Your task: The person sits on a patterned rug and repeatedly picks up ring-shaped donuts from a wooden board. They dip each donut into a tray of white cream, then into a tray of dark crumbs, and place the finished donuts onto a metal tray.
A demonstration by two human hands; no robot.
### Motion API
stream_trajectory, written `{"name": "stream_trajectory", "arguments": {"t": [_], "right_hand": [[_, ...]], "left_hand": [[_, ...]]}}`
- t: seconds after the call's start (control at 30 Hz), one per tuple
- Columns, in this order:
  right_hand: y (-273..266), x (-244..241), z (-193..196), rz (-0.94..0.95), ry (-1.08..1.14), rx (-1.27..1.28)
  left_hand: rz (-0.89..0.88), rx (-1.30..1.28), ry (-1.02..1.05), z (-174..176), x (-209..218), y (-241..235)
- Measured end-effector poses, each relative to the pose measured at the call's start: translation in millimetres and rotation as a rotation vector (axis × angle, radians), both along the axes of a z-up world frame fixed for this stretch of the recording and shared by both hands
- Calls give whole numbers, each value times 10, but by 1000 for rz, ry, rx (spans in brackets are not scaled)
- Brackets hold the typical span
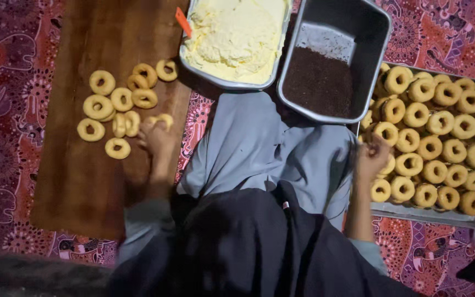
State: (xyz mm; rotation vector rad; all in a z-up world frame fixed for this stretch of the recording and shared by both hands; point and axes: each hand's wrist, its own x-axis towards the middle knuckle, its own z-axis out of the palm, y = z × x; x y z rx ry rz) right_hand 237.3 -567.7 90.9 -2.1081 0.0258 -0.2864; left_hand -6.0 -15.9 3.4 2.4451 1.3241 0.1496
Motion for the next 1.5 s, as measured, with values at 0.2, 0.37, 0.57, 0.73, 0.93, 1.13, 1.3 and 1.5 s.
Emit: {"name": "stream_trajectory", "arguments": {"t": [0.2,0.37,0.57,0.73,0.93,1.13,1.3,1.5], "right_hand": [[1772,-624,352,940,343,180],[2382,-664,660,895,573,165],[2732,-840,870,1329,11,-55],[3184,-76,764,1292,-24,-240],[4022,1242,601,1054,-278,-419],[3949,555,513,1329,-241,-76],[3957,768,494,1169,-225,-273],[3971,606,709,1231,-92,-147]], "left_hand": [[83,-1590,-914,575,203,-1385],[108,-1801,-1038,806,286,-1816],[473,-1720,-1218,508,491,-1442],[400,-1835,-1348,263,706,-1036],[443,-1789,-1457,-43,1176,-707],[520,-1890,-1483,-106,1534,-502],[358,-1832,-1515,-110,1536,-589],[357,-1894,-1621,21,1507,-555]]}}
